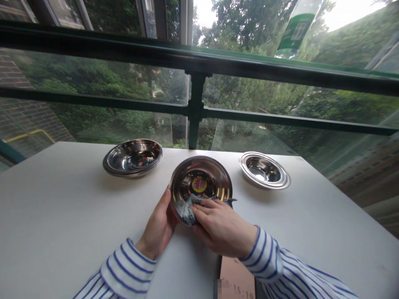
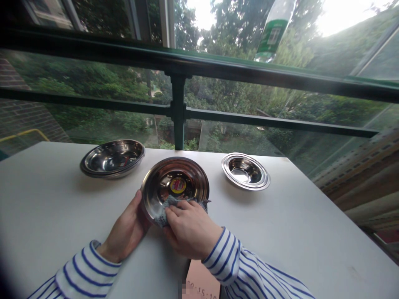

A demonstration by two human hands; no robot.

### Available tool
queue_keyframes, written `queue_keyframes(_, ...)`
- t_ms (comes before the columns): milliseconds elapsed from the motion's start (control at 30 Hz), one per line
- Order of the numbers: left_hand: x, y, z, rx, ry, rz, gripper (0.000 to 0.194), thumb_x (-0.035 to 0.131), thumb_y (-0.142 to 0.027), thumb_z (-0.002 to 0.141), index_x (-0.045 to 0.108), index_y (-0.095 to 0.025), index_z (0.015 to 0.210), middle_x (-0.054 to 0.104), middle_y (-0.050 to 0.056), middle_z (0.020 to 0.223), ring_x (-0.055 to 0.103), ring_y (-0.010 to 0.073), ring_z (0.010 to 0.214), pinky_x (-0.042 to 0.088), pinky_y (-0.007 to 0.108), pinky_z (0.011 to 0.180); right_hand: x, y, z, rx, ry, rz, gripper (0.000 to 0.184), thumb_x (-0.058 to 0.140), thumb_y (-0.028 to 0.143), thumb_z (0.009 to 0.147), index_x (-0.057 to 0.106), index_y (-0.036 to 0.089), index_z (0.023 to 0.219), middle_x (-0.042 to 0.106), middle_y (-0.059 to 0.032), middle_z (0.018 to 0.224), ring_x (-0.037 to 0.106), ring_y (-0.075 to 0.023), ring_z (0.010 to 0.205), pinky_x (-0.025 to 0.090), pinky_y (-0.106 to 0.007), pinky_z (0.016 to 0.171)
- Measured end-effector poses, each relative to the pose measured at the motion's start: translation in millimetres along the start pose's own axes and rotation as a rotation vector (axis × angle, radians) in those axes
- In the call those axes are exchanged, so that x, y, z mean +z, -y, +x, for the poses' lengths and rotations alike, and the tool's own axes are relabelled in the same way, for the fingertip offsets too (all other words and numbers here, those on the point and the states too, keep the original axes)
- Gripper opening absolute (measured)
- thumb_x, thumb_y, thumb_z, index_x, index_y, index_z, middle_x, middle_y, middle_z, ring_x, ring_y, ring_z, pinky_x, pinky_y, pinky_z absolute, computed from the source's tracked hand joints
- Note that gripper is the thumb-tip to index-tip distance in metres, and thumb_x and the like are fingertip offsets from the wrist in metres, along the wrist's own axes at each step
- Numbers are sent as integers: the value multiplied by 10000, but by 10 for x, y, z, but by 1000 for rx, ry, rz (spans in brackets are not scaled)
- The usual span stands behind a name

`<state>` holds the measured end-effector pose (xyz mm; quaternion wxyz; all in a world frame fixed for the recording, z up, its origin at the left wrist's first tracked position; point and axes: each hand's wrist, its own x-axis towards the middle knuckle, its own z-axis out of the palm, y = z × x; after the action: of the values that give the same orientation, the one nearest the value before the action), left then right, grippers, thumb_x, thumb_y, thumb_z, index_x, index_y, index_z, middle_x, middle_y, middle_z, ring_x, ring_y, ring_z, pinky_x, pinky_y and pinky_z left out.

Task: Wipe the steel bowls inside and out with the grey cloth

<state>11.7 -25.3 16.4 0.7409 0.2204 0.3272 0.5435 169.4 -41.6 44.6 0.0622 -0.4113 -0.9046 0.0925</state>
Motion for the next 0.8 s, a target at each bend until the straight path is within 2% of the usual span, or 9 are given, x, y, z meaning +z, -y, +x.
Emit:
queue_keyframes(233, 13, 54, -27, -37, 59, -55, 454, 475, -449, 854, 575, -194, 1216, 651, 71, 1171, 491, 252, 1194, 360, 385, 1018, 123, 3, 72, -18, -84, 96, 348, 390, 300, 909, 492, 130, 1195, 603, -111, 1156, 516, -221, 1019, 426, -371, 902)
queue_keyframes(400, -23, 113, -23, -39, 94, -56, 447, 484, -422, 859, 567, -177, 1224, 661, 82, 1137, 521, 240, 1156, 349, 372, 1024, 213, 34, 106, -23, -159, 110, 452, 342, 306, 930, 386, 77, 1317, 501, -152, 1306, 436, -247, 1159, 381, -409, 997)
queue_keyframes(600, -4, 48, -17, 38, 61, -9, 419, 561, -277, 830, 536, -261, 1248, 657, 36, 1148, 569, 215, 1089, 414, 352, 965, 151, 23, 69, -30, -81, 69, 456, 346, 317, 926, 393, 83, 1314, 508, -151, 1300, 443, -252, 1164, 409, -415, 960)
queue_keyframes(700, 9, 1, -13, 36, 47, 23, 426, 564, -288, 827, 535, -267, 1251, 649, 40, 1169, 574, 229, 1083, 443, 355, 931, 59, 15, 26, -25, -15, 41, 417, 387, 316, 907, 441, 106, 1263, 579, -125, 1211, 496, -247, 1098, 434, -396, 907)
queue_keyframes(800, 16, -24, -9, 37, 26, 50, 434, 572, -310, 819, 542, -259, 1249, 637, 41, 1195, 565, 246, 1096, 460, 359, 909, -29, 4, -23, -5, 45, 5, 313, 427, 304, 884, 526, 138, 1130, 644, -96, 1077, 549, -239, 1006, 436, -376, 859)
